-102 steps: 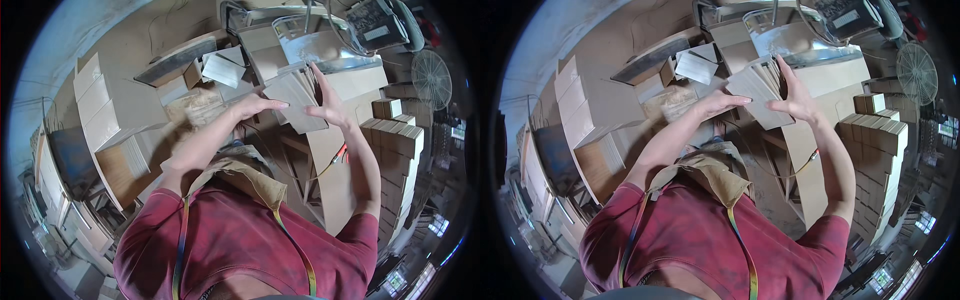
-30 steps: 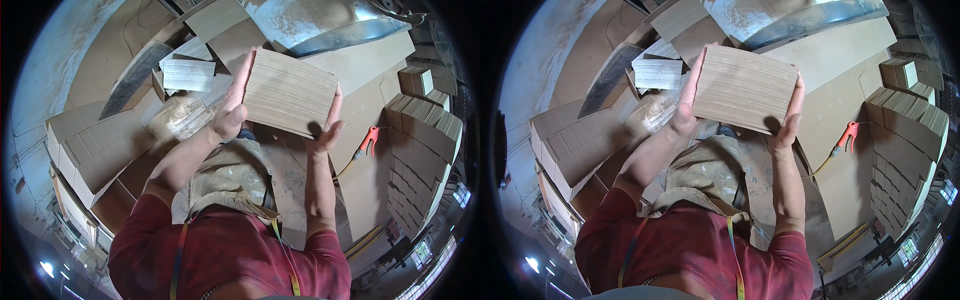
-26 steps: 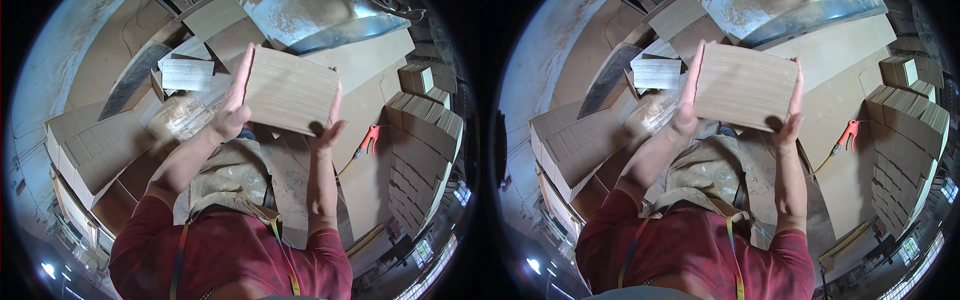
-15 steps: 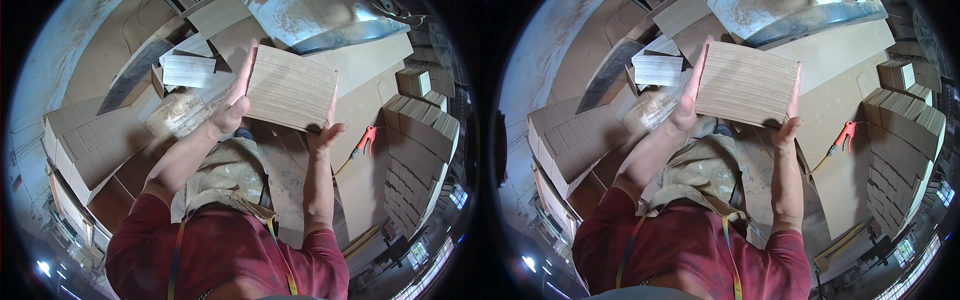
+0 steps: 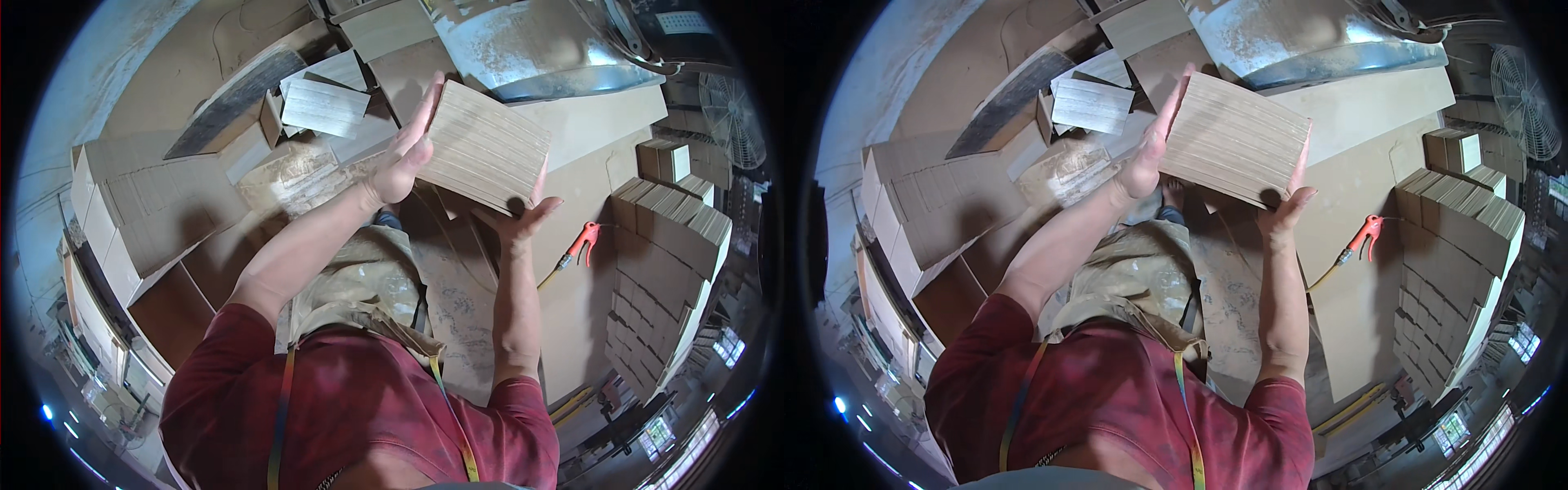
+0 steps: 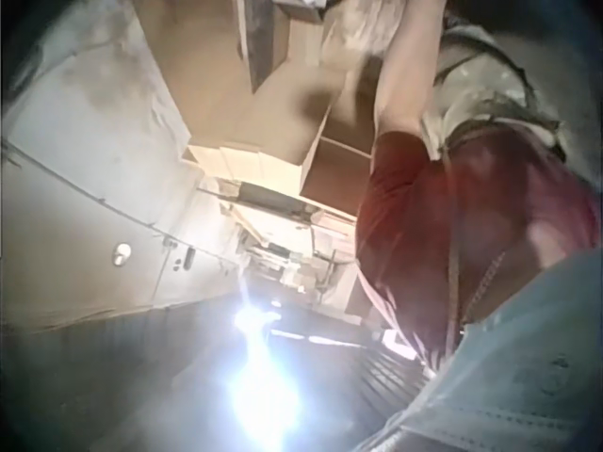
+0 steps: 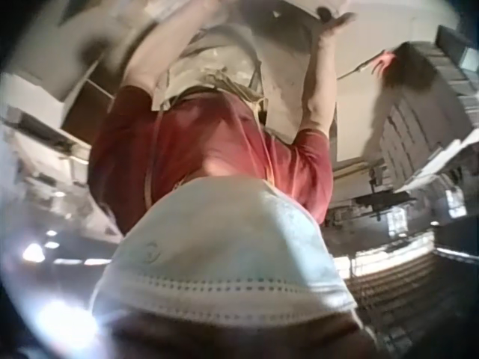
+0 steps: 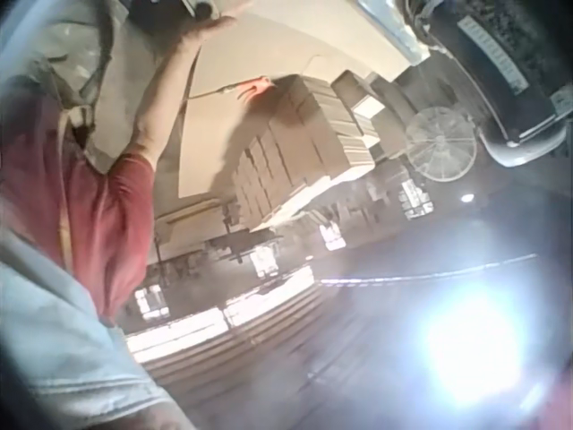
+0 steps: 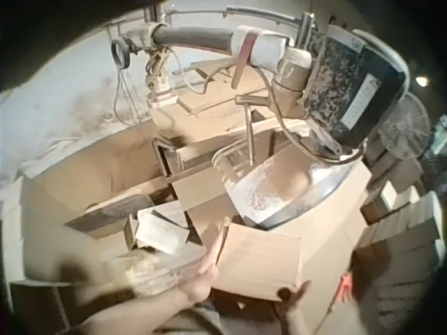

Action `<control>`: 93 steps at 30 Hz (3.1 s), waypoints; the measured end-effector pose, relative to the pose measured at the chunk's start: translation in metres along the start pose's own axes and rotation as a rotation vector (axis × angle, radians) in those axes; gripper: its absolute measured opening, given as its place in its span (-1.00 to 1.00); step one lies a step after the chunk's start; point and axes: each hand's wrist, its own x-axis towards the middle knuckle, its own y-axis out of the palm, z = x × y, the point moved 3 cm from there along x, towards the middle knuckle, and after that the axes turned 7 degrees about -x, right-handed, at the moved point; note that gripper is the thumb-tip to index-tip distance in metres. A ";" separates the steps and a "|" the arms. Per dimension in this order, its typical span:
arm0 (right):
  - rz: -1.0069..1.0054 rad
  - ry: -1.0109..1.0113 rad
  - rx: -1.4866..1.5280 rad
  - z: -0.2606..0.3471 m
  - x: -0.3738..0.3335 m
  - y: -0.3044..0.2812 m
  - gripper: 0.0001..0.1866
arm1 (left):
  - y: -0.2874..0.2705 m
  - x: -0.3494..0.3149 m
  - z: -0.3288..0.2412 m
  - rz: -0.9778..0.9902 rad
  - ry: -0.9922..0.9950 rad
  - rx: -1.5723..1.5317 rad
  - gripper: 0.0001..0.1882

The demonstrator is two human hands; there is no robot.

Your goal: Inspecting and stacking thin rectangular wood panels in a manufacturing facility.

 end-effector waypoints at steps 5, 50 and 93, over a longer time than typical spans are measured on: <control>-0.036 -0.149 -0.203 0.014 0.024 -0.021 0.45 | -0.002 0.010 0.016 0.003 0.023 0.035 -0.02; 1.157 0.840 -0.114 -0.009 -0.037 0.235 -0.28 | 0.059 -0.269 0.003 -0.987 0.296 -0.652 -0.18; 1.441 0.668 -0.513 -0.041 -0.064 0.227 -0.41 | 0.040 -0.246 -0.130 -1.900 0.246 -0.595 -0.14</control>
